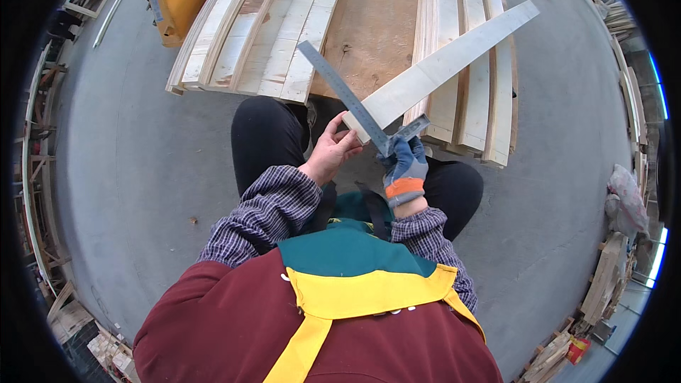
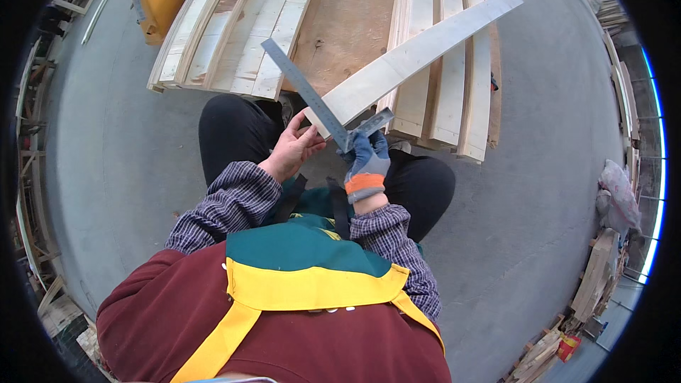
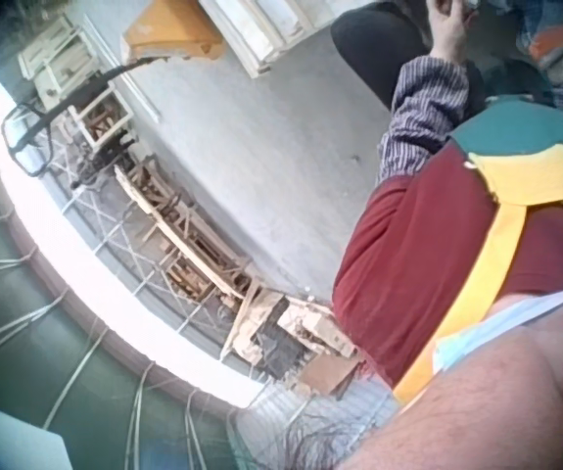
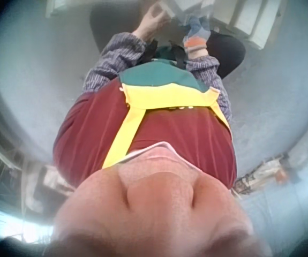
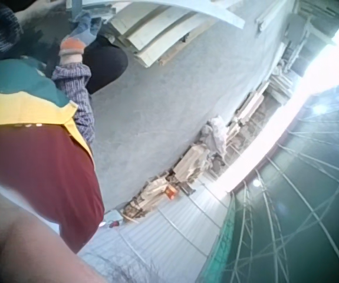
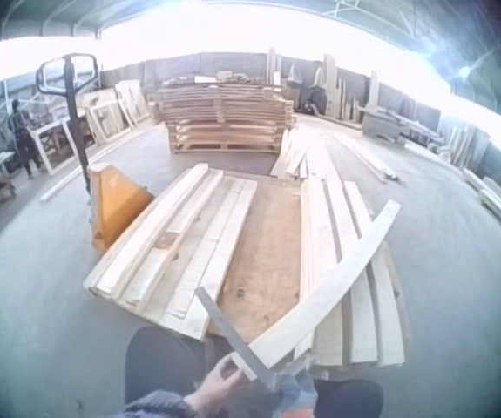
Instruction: The person sits on the floor and uses a try square and pencil to mark lines on several wooden planks. They pick up each plank, align the square, draw a line, and place the plank back down, repeating this process for multiple pieces.
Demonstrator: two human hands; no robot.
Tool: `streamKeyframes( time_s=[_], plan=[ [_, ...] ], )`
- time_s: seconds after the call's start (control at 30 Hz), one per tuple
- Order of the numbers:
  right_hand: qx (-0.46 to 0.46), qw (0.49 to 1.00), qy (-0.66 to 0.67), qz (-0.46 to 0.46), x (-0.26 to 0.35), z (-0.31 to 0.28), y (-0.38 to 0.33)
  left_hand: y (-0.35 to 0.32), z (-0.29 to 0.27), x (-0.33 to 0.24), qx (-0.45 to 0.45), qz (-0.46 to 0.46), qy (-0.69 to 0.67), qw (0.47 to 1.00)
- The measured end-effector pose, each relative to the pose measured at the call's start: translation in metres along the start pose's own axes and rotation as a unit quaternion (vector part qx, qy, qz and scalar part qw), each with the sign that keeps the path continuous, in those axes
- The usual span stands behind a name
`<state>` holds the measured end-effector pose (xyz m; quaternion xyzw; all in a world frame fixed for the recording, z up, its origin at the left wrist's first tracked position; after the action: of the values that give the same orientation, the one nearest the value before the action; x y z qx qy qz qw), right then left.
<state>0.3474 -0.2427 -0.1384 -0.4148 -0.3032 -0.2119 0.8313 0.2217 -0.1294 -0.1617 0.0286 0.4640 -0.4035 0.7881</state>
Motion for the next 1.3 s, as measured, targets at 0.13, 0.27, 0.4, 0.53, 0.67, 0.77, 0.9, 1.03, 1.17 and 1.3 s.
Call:
streamKeyframes(
  time_s=[0.13,0.27,0.4,0.53,0.67,0.77,0.9,1.03,1.17,1.3],
  plan=[
    [-0.022,0.999,-0.027,-0.011,-0.008,0.016,0.000,-0.007,0.008,-0.006,0.002,0.002,0.001,1.000],
    [-0.042,0.996,-0.073,-0.011,-0.010,0.021,-0.001,-0.006,0.008,-0.007,0.001,-0.010,0.001,1.000],
    [-0.042,0.991,-0.123,-0.018,-0.007,0.023,-0.001,-0.005,0.004,-0.005,0.010,-0.011,-0.015,1.000],
    [-0.061,0.991,-0.119,-0.010,-0.007,0.025,-0.003,-0.005,0.002,-0.002,0.003,-0.018,-0.023,1.000],
    [-0.060,0.991,-0.119,-0.015,-0.008,0.024,-0.003,-0.003,0.001,0.001,-0.003,-0.029,-0.014,0.999],
    [-0.056,0.990,-0.127,-0.018,-0.009,0.021,0.001,-0.002,-0.002,0.004,0.000,-0.024,-0.022,0.999],
    [-0.023,0.996,-0.079,-0.036,-0.011,0.020,0.006,0.002,-0.005,0.007,-0.003,-0.034,-0.010,0.999],
    [-0.059,0.993,-0.102,-0.023,-0.011,0.019,0.001,0.001,0.000,0.006,-0.022,-0.038,-0.011,0.999],
    [-0.064,0.993,-0.094,-0.019,-0.010,0.023,0.000,-0.001,0.003,0.002,-0.030,-0.027,-0.008,0.999],
    [-0.063,0.993,-0.094,-0.016,-0.010,0.022,0.001,-0.001,0.003,0.003,-0.039,-0.024,-0.001,0.999]
  ],
)
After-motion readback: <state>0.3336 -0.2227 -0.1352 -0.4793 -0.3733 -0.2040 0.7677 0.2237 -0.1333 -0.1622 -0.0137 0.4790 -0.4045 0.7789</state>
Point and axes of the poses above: each hand's wrist, its own y-axis towards the middle knuckle, its own z-axis out of the palm, x = y × z, the point moved 3 cm from there along y, towards the middle knuckle, and after that the axes turned 10 degrees about z, right-handed, at the moved point
